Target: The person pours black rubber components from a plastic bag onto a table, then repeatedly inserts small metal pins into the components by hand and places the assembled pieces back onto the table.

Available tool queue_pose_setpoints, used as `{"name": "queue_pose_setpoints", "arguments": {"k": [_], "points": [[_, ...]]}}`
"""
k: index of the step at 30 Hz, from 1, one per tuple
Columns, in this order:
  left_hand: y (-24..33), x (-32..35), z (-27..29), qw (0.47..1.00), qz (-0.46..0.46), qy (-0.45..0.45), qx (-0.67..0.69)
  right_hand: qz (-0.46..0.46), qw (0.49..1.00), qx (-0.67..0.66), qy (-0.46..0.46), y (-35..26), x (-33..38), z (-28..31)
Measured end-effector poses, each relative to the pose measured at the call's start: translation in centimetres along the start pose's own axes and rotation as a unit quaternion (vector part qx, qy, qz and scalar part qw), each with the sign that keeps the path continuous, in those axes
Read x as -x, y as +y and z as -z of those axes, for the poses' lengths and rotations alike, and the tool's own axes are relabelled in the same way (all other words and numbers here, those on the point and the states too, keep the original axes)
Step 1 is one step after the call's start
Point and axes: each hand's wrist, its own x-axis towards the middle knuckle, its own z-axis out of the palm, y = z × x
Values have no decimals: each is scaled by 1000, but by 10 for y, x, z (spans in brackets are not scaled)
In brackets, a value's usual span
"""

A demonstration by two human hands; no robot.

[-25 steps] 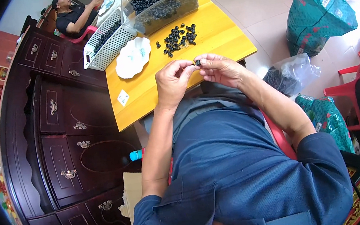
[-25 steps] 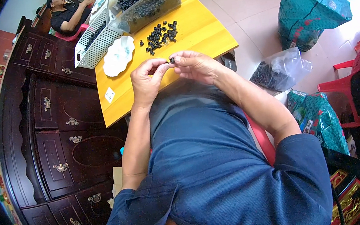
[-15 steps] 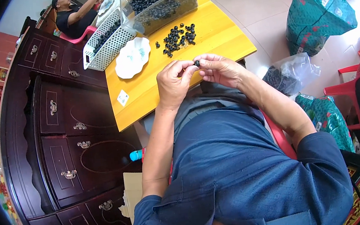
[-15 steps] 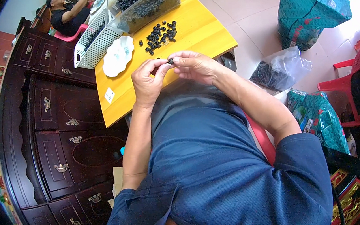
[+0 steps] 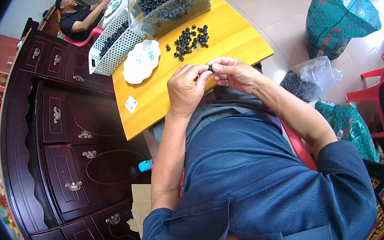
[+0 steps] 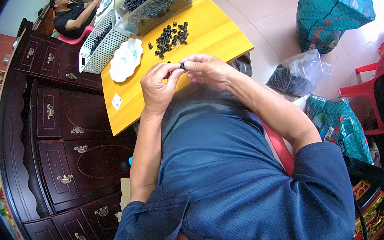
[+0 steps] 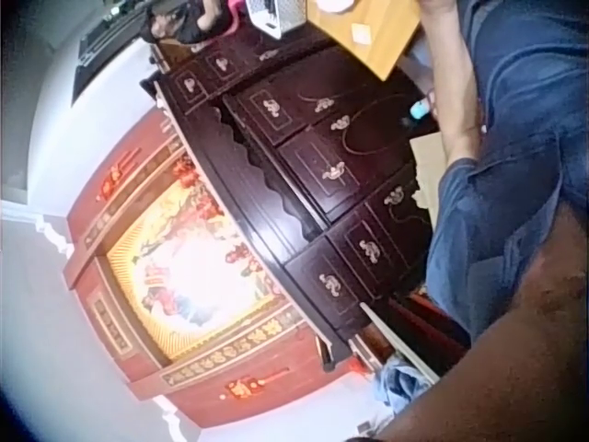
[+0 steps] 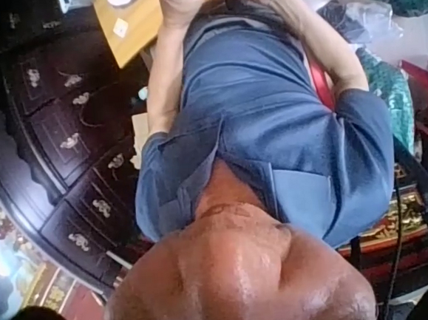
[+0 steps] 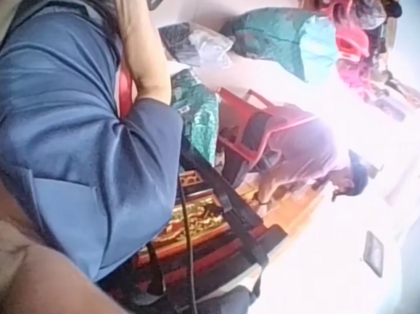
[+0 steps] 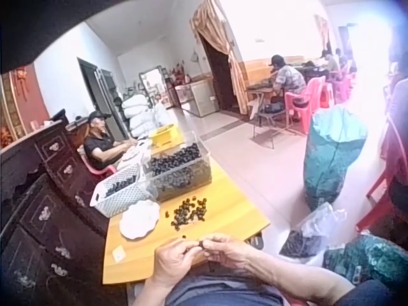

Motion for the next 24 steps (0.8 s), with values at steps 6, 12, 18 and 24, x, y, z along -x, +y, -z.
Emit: {"name": "queue_pose_setpoints", "arguments": {"k": [6,12,18,24], "points": [[-5,4,4,949,199,-65,237,8,999,7,-50,-1,-1,4],[-10,-6,21,936,138,-197,258,34,991,42,-123,-3,1,-3],[-7,1,21,932,136,-186,280,37,989,37,-136,1,-1,-4],[1,8,18,946,137,-143,258,16,991,47,-127,3,2,-3]]}}
